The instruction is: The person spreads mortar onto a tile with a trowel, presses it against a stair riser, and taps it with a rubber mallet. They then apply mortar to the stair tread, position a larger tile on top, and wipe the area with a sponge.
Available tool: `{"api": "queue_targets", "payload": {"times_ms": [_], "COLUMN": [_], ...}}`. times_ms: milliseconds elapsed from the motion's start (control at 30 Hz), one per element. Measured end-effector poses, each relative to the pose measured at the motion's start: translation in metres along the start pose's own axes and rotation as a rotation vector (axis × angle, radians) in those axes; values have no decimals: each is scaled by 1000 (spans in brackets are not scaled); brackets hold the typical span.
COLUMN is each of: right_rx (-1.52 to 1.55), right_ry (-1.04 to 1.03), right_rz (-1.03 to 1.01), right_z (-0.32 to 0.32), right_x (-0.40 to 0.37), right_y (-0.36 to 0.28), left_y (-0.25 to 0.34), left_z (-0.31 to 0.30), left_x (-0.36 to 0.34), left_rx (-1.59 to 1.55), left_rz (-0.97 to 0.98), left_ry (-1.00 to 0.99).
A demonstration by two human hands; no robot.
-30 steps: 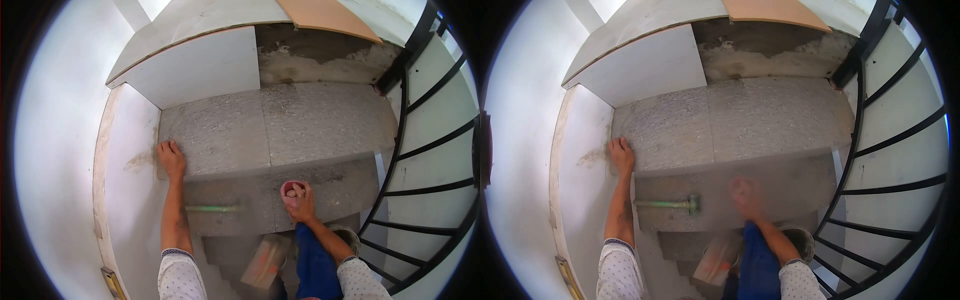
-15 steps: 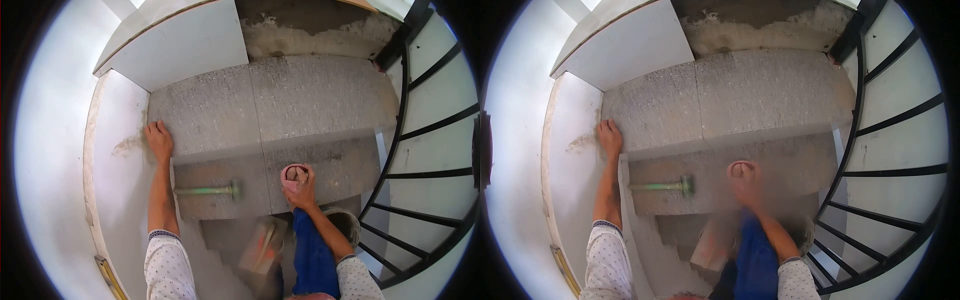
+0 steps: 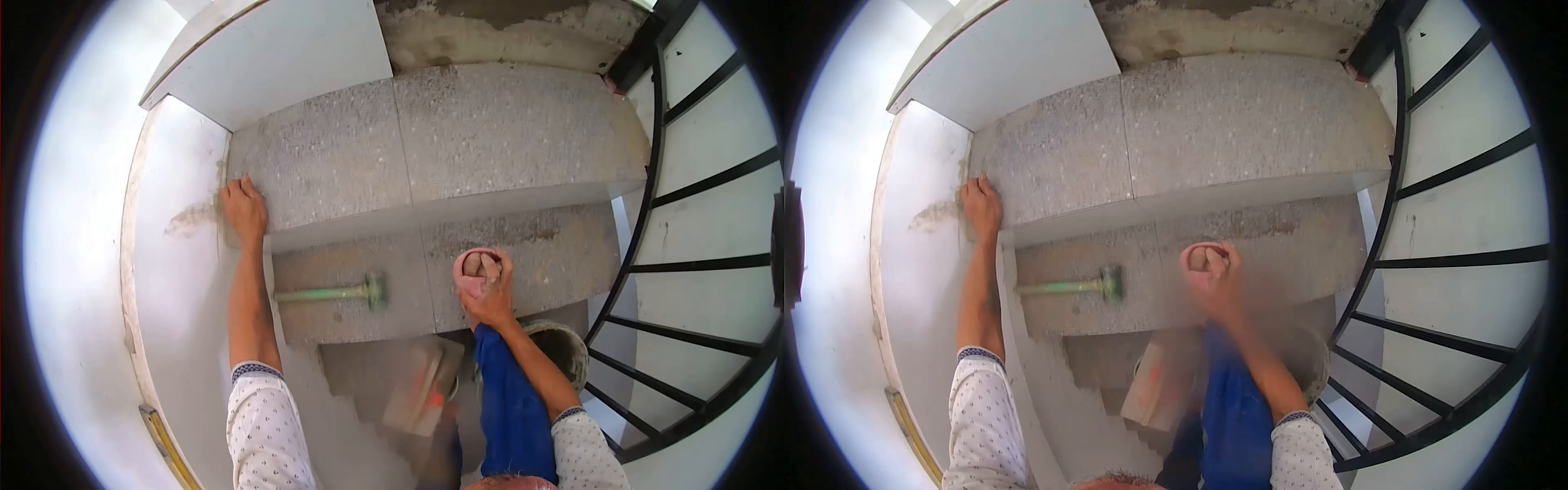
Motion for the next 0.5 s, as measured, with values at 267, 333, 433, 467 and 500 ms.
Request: {"api": "queue_targets", "payload": {"times_ms": [267,333,433,467,500], "right_rx": [-10,-1,7,17,10], "right_ry": [3,-26,-23,-27,-31], "right_rz": [-40,-30,-57,-36,-36], "right_z": [0,4,4,4,4], "right_x": [-9,-10,-6,-6,-7], "right_y": [-7,-5,-9,-9,-9], "left_y": [-6,-11,-14,-15,-16], "left_z": [-2,-1,3,5,4], "left_x": [-1,-7,-4,-3,-4], "left_rx": [5,23,38,38,36], "left_rz": [-16,-15,-17,-15,-15], "left_ry": [-42,-59,-54,-47,-38]}}
Point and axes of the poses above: each hand's wrist, its own x-axis towards the middle knuckle, its own z-axis out of the palm, y = z × x, the point moved 7 cm from there along x, towards the middle knuckle, and after that the axes turned 15 degrees about z, right-handed, at the moved point
